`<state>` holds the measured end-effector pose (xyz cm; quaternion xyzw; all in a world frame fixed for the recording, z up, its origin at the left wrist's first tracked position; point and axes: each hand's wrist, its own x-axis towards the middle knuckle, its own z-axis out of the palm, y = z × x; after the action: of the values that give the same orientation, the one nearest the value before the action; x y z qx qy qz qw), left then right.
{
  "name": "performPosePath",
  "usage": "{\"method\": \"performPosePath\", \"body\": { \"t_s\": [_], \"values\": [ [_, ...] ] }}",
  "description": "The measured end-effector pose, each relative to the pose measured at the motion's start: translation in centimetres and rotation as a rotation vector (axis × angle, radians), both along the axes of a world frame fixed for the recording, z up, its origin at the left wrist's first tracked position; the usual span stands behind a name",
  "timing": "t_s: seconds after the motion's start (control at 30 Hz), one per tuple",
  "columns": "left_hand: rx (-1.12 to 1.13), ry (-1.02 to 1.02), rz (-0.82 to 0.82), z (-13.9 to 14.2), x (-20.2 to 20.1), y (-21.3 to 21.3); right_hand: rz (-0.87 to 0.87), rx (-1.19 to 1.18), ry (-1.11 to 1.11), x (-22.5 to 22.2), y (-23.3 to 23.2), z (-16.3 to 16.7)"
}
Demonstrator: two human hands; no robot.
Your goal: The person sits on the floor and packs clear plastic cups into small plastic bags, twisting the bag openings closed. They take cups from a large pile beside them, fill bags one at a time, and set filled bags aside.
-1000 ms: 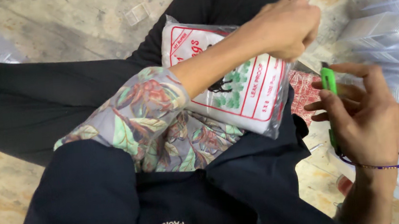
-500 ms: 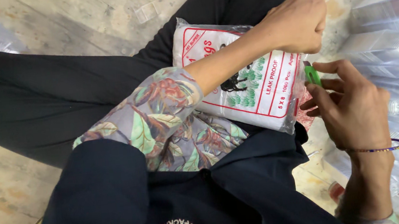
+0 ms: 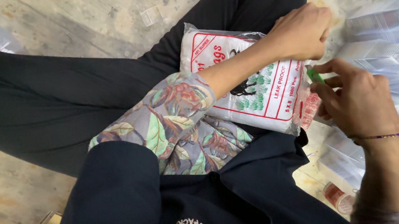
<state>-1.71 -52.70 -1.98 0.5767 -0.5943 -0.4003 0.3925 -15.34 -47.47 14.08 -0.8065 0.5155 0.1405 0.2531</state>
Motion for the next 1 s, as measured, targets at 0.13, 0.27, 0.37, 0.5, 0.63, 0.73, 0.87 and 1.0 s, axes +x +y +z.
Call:
{"method": "performPosePath", "body": {
  "t_s": [0.13,0.27,0.37,0.5,0.63,0.73,0.87,1.0],
  "values": [
    [-0.061,0.006,0.03,-0.5,0.1,0.1,-0.01,0.155,0.12,0.5,0.5,0.3],
    [-0.064,0.017,0.042,-1.1,0.1,0.0,0.123,0.157,0.158,0.3,2.5,1.1],
    [-0.1,0.06,0.056,-1.8,0.0,-0.2,0.1,0.223,0.199,-0.5,4.1,1.9],
    [-0.151,0.029,0.062,-2.2,-0.1,-0.3,0.061,0.296,0.456,-2.8,5.5,2.9],
    [-0.268,-0.003,0.03,-0.9,0.6,0.8,-0.076,0.402,0.499,-8.3,5.6,1.9],
    [-0.395,-0.01,-0.004,1.0,1.4,2.8,-0.17,0.557,0.496,-13.8,6.4,-3.1],
    [-0.514,-0.038,-0.119,3.3,1.4,6.8,-0.254,0.991,0.277,-21.4,9.4,-12.2],
    [-0.446,-0.059,-0.289,4.0,1.6,9.8,-0.158,1.128,0.04,-28.0,9.8,-17.4]
  ]
}}
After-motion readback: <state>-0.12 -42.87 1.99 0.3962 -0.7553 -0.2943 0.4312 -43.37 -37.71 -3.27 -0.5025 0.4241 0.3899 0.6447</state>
